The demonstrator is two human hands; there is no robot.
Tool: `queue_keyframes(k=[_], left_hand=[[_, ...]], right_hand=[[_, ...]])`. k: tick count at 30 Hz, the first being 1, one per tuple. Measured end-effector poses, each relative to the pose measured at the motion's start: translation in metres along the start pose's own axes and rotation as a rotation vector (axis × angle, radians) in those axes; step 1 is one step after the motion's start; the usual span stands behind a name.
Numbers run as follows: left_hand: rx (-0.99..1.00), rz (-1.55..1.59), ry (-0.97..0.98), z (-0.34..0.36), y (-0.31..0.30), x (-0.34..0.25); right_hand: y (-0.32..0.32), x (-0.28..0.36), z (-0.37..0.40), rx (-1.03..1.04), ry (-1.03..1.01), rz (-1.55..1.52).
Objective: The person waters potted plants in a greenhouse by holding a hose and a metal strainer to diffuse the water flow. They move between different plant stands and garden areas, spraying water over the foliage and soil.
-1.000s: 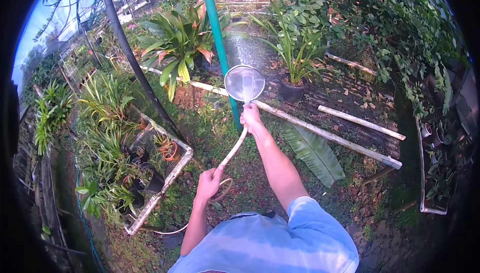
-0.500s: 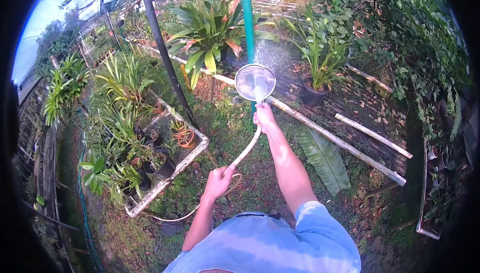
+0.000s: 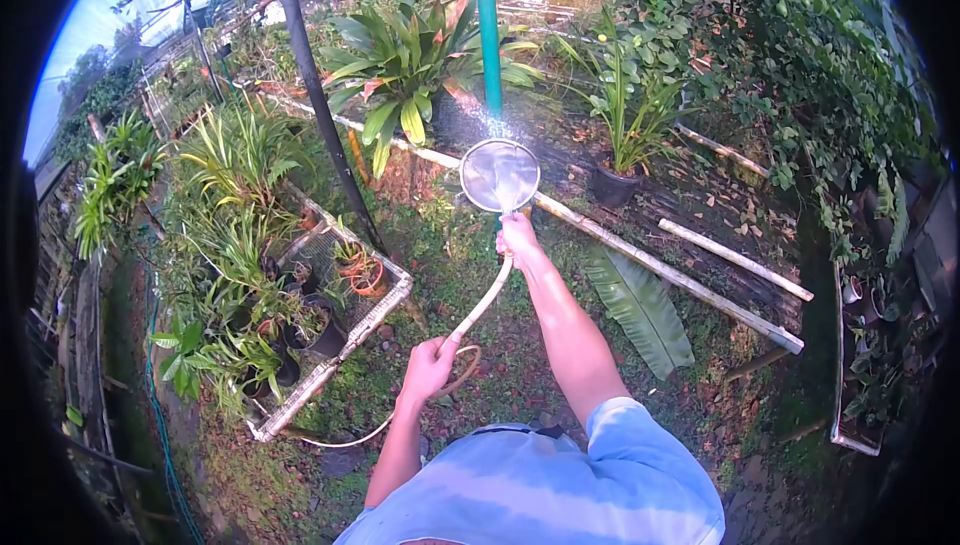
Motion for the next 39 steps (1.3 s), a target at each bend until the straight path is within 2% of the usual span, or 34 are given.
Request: queue_keyframes(k=[4,8,12,18,24,31,35,39], left_hand=[[0.007,-0.024,-0.01,0.005,-0.006,0.013],[-0.006,-0.051,-0.015,0.009,-0.016,0.017],[0.058,-0.064,-0.019,0.012,-0.02,0.022],[0.134,-0.068,0.011,0.01,-0.023,0.037],[0.141,-0.046,0.014,0.013,-0.031,0.042],[0.086,0.007,0.078,0.026,-0.042,0.044],[0.13,-0.031,0.029,0.032,-0.053,0.038],[0.165,-0.018,0.029,0.03,-0.049,0.047]], right_hand=[[0.008,-0.006,0.011,-0.004,-0.019,-0.062],[0.015,-0.008,0.024,-0.121,-0.086,-0.037],[0.009,-0.018,0.028,-0.065,-0.032,-0.051],[0.0,-0.029,0.039,-0.132,-0.006,0.008],[0.019,-0.027,0.037,-0.108,0.0,0.046],[0.06,-0.022,0.032,0.093,0.121,0.091],[0.065,-0.029,0.031,0.176,0.154,0.077],[0.052,-0.035,0.045,0.018,0.038,0.025]])
Point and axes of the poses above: each hand's wrist, its own z-axis away from the middle knuckle, its own y-axis out of the palm, x = y × z, the point moved 2 cm from there along -z, towards the middle knuckle, and after that the axes turned 7 degrees about x, right-handed, at the moved point
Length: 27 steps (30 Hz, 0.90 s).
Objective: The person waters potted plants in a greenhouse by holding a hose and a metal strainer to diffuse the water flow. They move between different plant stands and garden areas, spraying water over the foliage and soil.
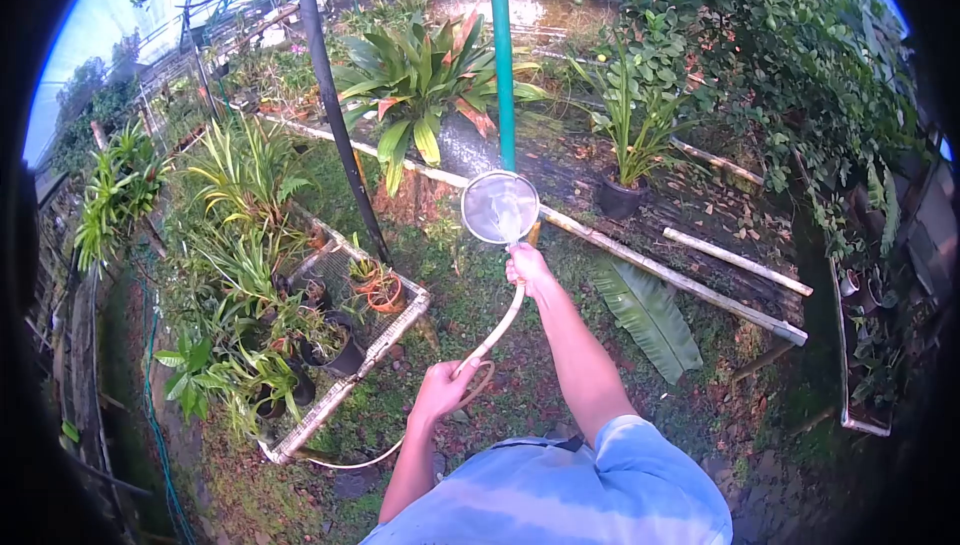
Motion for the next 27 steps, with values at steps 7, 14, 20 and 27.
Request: queue_keyframes(k=[7,14,20,27], left_hand=[[0.183,0.008,0.059,-0.021,0.027,0.002],[0.344,-0.025,0.079,-0.042,0.064,-0.014],[0.389,-0.097,0.155,-0.056,0.096,-0.041],[0.463,-0.029,0.125,-0.064,0.148,-0.071]], right_hand=[[-0.071,-0.005,0.044,-0.244,-0.099,-0.137],[-0.139,-0.006,0.087,-0.427,-0.165,-0.153],[-0.182,0.007,0.119,-0.544,-0.229,-0.209],[-0.244,0.016,0.149,-0.535,-0.24,-0.23]])
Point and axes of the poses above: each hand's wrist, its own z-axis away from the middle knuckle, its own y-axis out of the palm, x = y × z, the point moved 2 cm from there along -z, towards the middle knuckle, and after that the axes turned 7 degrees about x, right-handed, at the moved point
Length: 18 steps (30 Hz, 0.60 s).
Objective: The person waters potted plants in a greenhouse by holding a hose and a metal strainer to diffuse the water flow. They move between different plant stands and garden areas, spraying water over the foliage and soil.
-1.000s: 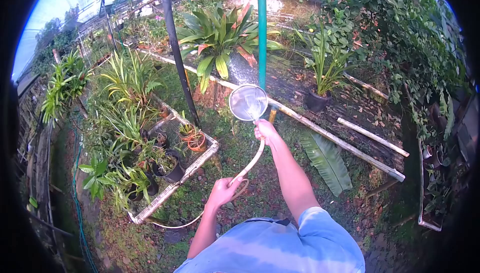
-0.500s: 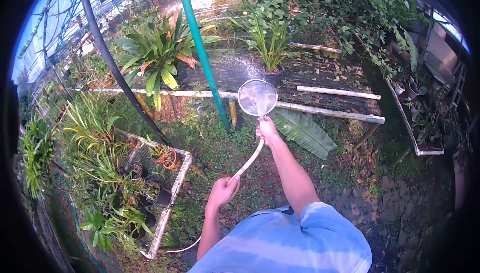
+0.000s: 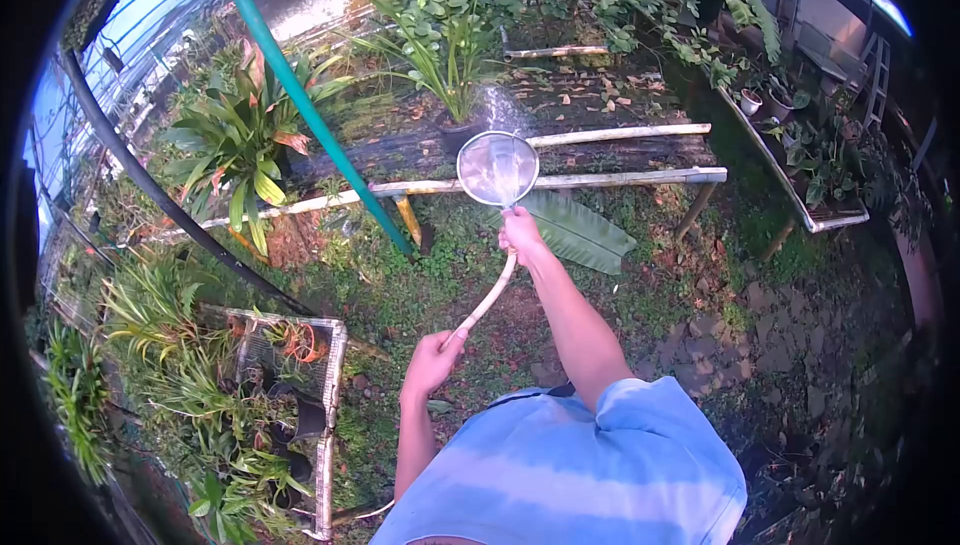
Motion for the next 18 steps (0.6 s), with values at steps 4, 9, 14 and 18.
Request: queue_keyframes(k=[4,9,14,18], left_hand=[[0.023,-0.038,-0.004,-0.02,0.03,-0.004],[0.024,-0.09,-0.02,-0.041,0.068,-0.022],[0.073,-0.15,-0.024,-0.065,0.103,-0.052],[0.162,-0.206,-0.018,-0.084,0.13,-0.072]], right_hand=[[-0.032,0.02,0.003,-0.065,-0.032,-0.013],[-0.081,0.04,0.003,-0.147,-0.126,-0.109],[-0.139,0.052,0.003,-0.331,-0.164,-0.166],[-0.189,0.064,0.005,-0.297,-0.114,-0.145]])
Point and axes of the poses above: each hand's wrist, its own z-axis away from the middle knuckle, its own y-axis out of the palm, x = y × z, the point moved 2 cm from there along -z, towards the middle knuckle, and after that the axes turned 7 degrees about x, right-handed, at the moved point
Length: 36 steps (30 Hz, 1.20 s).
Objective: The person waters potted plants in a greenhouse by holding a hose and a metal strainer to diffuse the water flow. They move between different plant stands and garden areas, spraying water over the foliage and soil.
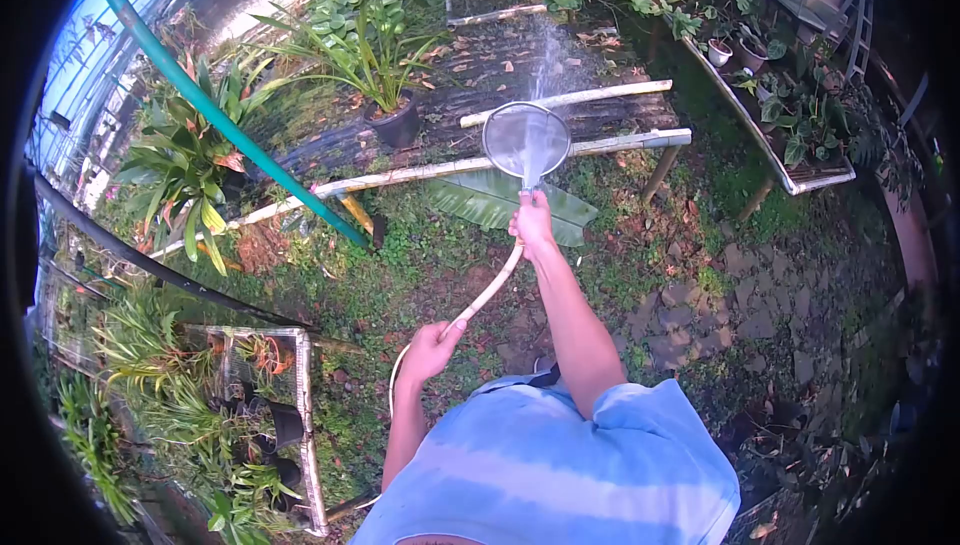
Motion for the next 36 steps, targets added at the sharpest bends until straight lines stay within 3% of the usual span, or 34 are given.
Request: queue_keyframes(k=[6,9,14,18,23,29,33,36], left_hand=[[0.053,-0.011,0.044,-0.037,0.032,-0.018],[0.1,0.057,0.057,-0.046,0.039,-0.025],[0.134,0.062,0.121,-0.068,0.039,0.011],[0.132,0.116,0.014,-0.064,0.012,0.024],[0.207,0.121,-0.03,-0.07,-0.002,0.046],[0.23,0.106,-0.03,-0.067,-0.014,0.031],[0.09,0.126,-0.064,-0.075,0.0,0.012],[0.09,0.083,-0.097,-0.099,0.024,-0.005]], right_hand=[[-0.053,0.02,-0.02,-0.141,-0.059,-0.005],[-0.068,0.032,-0.025,-0.033,0.01,-0.001],[-0.065,0.05,-0.037,-0.056,0.016,-0.029],[-0.056,0.055,-0.033,-0.131,-0.058,0.012],[-0.042,0.032,-0.034,-0.027,0.099,0.093],[-0.04,0.013,-0.063,0.108,0.212,0.095],[-0.047,0.023,-0.085,-0.064,0.072,0.01],[-0.069,0.046,-0.103,-0.083,0.002,0.001]])
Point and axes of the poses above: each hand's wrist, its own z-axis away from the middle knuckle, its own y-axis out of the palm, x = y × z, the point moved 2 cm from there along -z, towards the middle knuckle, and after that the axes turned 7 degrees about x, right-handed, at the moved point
